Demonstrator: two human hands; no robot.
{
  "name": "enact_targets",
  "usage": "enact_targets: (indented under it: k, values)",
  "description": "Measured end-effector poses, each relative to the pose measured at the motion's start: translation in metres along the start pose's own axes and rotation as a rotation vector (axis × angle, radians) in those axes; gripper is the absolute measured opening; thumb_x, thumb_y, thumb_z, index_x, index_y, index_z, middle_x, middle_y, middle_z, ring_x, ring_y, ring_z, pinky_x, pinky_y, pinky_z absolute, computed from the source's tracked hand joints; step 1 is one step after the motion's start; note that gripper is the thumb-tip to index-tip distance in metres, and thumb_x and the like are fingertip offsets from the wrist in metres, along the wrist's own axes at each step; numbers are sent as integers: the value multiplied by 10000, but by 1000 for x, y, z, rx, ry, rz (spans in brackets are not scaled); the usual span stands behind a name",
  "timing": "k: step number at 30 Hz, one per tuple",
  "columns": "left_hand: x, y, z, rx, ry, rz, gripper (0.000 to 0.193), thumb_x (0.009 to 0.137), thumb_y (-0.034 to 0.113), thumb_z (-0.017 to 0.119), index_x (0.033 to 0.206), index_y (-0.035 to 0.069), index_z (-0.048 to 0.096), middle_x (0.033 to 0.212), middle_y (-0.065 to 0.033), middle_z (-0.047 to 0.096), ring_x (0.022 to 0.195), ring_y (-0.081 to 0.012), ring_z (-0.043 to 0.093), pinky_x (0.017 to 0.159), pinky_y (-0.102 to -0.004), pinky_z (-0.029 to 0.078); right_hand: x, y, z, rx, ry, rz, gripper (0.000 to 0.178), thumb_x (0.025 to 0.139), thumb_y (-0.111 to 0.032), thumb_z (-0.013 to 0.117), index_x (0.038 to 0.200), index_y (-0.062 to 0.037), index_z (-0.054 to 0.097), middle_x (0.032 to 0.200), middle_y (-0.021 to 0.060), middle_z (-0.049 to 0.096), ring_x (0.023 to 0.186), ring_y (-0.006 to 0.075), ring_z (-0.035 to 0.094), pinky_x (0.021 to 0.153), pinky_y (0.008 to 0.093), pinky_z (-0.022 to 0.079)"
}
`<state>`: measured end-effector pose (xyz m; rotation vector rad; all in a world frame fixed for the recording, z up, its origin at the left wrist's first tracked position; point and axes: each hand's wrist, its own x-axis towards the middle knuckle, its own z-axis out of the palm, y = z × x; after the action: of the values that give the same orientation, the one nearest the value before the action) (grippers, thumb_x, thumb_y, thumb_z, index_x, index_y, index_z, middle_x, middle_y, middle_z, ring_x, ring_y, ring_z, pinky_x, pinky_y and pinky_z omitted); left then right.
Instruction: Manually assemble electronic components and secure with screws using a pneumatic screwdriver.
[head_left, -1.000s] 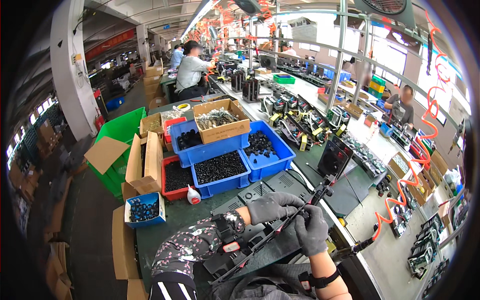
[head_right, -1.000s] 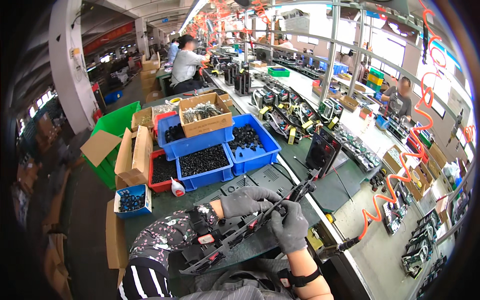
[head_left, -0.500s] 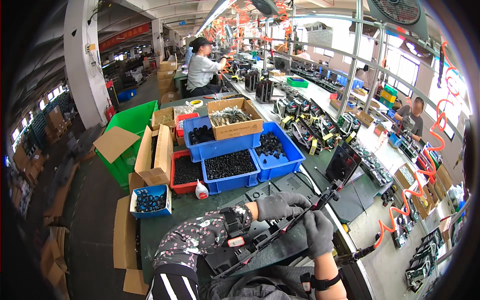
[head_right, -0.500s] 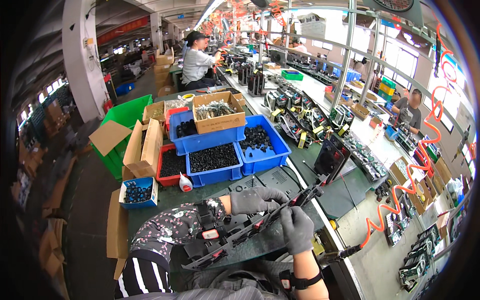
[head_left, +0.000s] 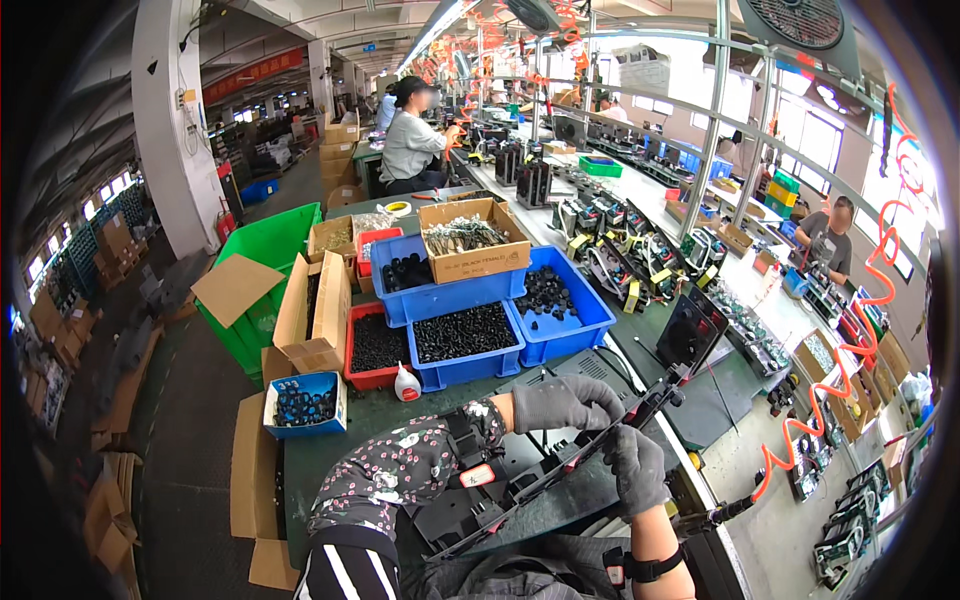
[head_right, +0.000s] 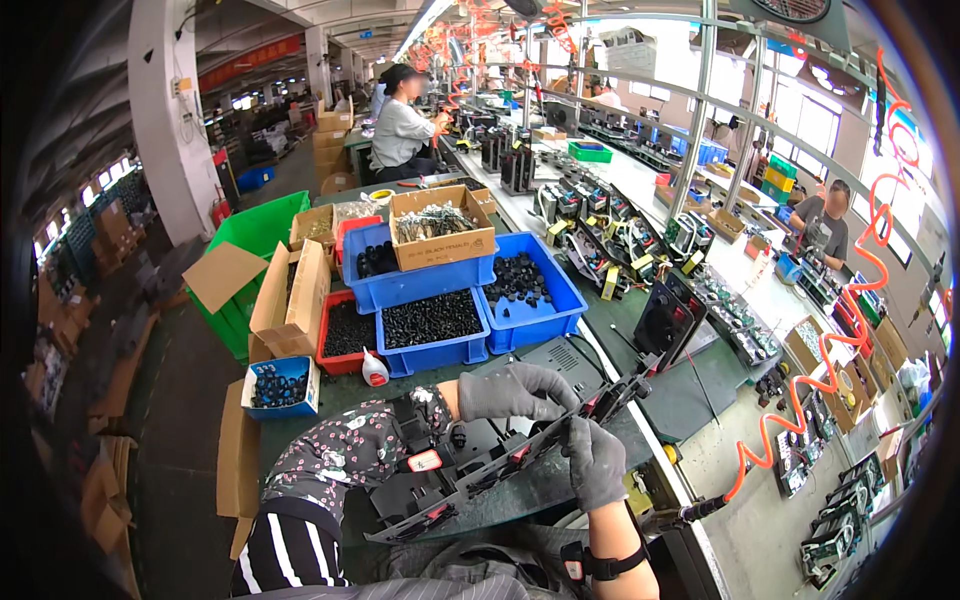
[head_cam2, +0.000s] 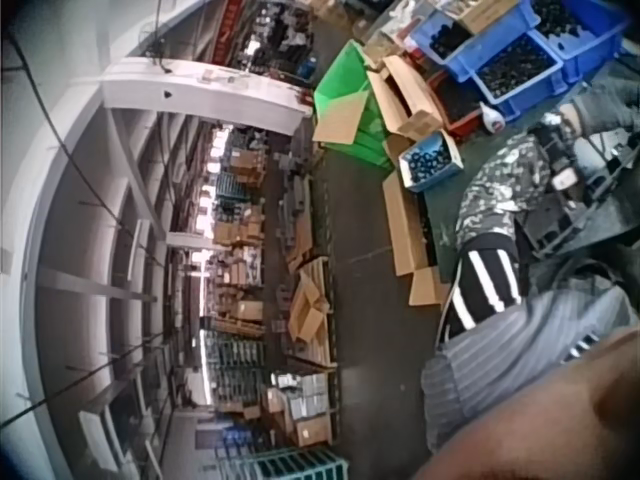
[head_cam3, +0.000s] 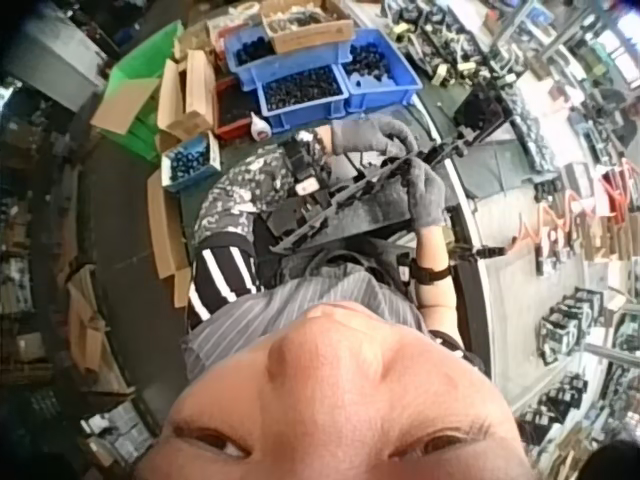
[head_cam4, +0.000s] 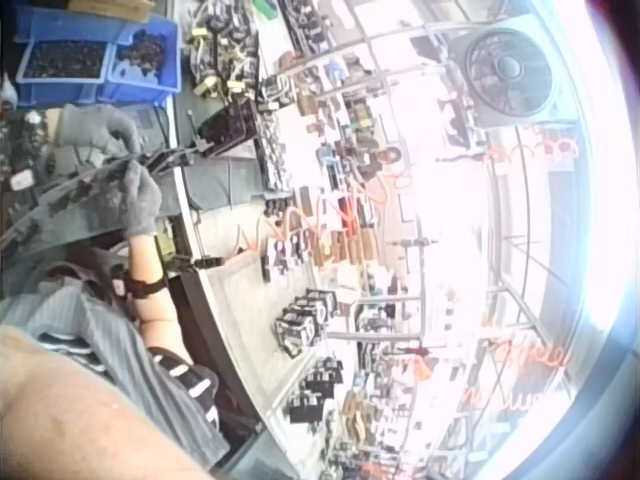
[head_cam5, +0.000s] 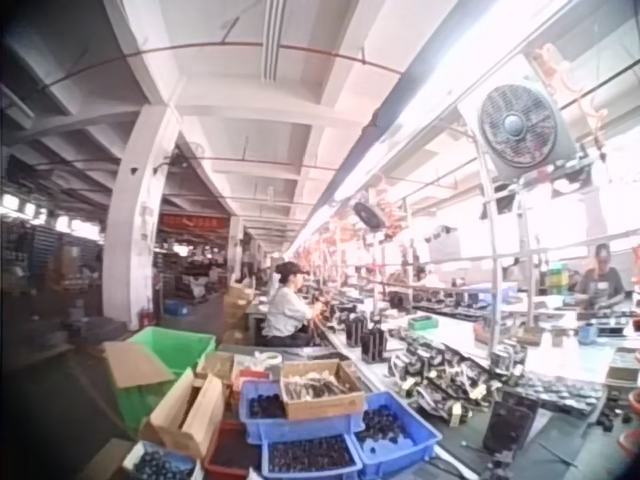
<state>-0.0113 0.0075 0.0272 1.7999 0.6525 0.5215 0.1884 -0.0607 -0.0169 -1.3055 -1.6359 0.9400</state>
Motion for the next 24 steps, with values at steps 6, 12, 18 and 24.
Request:
enact_targets:
  k: [6,12,18,24]
  values:
    - [10,-7,0,310,147,148,311,898,287,575,1075,38,636,970,-72,660,909,-154,598,827,-309,460,-6,-14,7,-394,356,-357,222,812,-250,628,881,-44,585,794,153,614,706,343,594,670,408,469]
    - [14,-10,7,8,63,-101,336,887,307,616,1070,27,650,939,-41,672,850,-112,586,791,-286,469,-2,-1,4,256,42,28,526,949,-445,444,650,-23,540,546,59,524,497,138,480,482,287,352]
    - [9,-6,2,-364,5,-140,298,866,219,649,1082,13,643,951,-26,666,854,-94,582,793,-257,471,-5,0,3,-40,142,-110,457,903,-452,514,807,-9,568,696,103,583,610,182,535,582,306,413]
    - [16,-25,7,195,54,10,318,853,258,605,1069,32,659,984,-46,665,872,-111,580,809,-302,458,0,-1,10,-239,308,-328,147,812,-132,646,864,-20,565,729,86,567,638,203,549,612,323,450]
